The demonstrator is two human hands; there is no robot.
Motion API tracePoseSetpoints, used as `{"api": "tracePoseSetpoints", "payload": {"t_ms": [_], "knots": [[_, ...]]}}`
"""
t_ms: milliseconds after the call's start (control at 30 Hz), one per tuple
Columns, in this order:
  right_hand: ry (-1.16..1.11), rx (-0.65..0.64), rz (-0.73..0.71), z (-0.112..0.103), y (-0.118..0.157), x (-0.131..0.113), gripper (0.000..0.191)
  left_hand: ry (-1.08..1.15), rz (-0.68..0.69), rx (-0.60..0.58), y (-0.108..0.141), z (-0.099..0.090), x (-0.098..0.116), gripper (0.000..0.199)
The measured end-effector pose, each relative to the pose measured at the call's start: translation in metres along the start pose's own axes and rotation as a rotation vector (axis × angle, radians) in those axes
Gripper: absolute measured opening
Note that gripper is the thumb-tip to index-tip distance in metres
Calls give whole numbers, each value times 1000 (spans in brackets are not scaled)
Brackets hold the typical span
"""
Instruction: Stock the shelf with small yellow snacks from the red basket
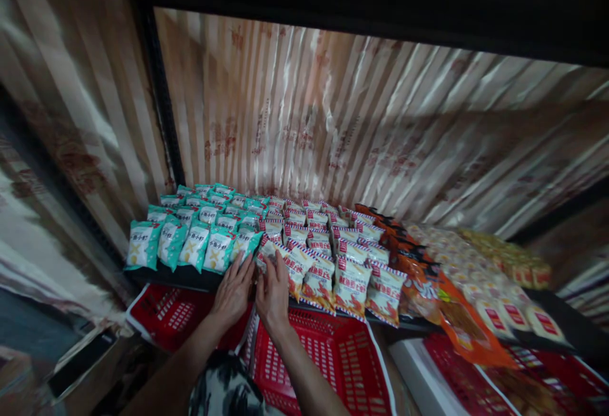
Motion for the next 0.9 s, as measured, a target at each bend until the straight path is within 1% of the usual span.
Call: {"api": "tracePoseSetpoints", "payload": {"t_ms": [100, 233, 367, 467, 600, 700, 867, 900], "knots": [[14, -12, 18, 0, 18, 11, 40, -6, -16, 3, -1, 2, 2, 45], [5, -67, 54, 12, 29, 23, 40, 19, -27, 10, -4, 3, 1, 44], [-33, -104, 49, 21, 27, 24, 42, 55, -48, -4, -5, 4, 1, 44], [-47, -106, 47, 25, 23, 23, 43, 83, -79, -55, -5, 9, 0, 47], [-34, -117, 23, 30, 19, 24, 42, 100, -152, -124, -4, 16, -3, 50], [-27, -108, -2, 32, 18, 24, 41, 122, -167, -154, -4, 16, -2, 52], [-54, -93, -48, 37, 19, 25, 42, 164, -207, -172, -1, 12, -6, 51], [-55, -106, -55, 40, 19, 26, 41, 168, -216, -169, -1, 12, -7, 51]]}}
Point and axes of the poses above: each hand's wrist, its own y-axis away from the middle knuckle, its own z-axis out of the palm, x = y × z, the point moved 10 cm from there along -y, towards the middle knuckle, and after that the axes turned 14 degrees about y, right-handed, at the moved point
